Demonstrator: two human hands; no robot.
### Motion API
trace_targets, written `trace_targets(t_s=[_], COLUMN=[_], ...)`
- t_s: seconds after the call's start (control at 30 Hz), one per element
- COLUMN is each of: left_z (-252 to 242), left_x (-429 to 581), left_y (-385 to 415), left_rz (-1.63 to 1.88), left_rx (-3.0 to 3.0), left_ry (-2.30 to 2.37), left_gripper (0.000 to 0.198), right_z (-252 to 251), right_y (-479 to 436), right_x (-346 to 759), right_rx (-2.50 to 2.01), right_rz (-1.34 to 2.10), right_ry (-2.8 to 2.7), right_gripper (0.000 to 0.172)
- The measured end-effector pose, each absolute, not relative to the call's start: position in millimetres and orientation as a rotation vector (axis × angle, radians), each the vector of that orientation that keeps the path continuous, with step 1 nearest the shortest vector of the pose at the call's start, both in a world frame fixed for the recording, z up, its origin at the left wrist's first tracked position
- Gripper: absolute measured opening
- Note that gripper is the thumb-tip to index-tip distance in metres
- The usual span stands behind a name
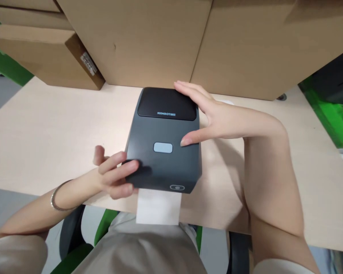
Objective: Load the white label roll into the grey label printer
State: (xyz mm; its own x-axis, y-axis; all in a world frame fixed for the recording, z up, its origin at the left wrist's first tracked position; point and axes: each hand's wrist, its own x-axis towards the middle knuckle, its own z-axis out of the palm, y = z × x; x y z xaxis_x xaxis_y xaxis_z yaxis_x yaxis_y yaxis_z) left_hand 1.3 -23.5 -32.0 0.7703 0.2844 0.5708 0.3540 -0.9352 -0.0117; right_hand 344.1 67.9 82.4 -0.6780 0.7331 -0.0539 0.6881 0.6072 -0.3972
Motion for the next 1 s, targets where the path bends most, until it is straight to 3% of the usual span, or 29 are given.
trace_targets(t_s=[0.07,0.17,0.37,0.53,0.67,0.8,0.87,1.0], left_z=[-10,13,15,9,7,-2,-9,-18], left_x=[6,13,18,14,13,14,14,11], left_y=[-22,-20,-19,-19,-18,-16,-15,-16], left_rz=[-1.038,-1.081,-1.106,-1.107,-1.114,-1.278,-1.354,-1.342], left_rx=[-2.517,-2.4,-2.411,-2.452,-2.492,-2.513,-2.491,-2.469], left_ry=[-0.413,-0.353,-0.27,-0.236,-0.253,-0.361,-0.433,-0.486], left_gripper=[0.036,0.032,0.014,0.019,0.017,0.036,0.042,0.042], right_z=[82,81,82,83,90,99,98,86], right_y=[66,62,56,54,49,28,12,-23], right_x=[343,341,339,336,344,354,349,318], right_rx=[-1.186,-1.163,-1.153,-1.196,-1.151,-1.015,-1.004,-1.016], right_rz=[0.586,0.565,0.549,0.513,0.519,0.483,0.377,0.101], right_ry=[-2.716,-2.704,-2.694,-2.7,-2.734,-2.852,-2.871,-2.846], right_gripper=[0.135,0.138,0.13,0.13,0.114,0.099,0.105,0.134])
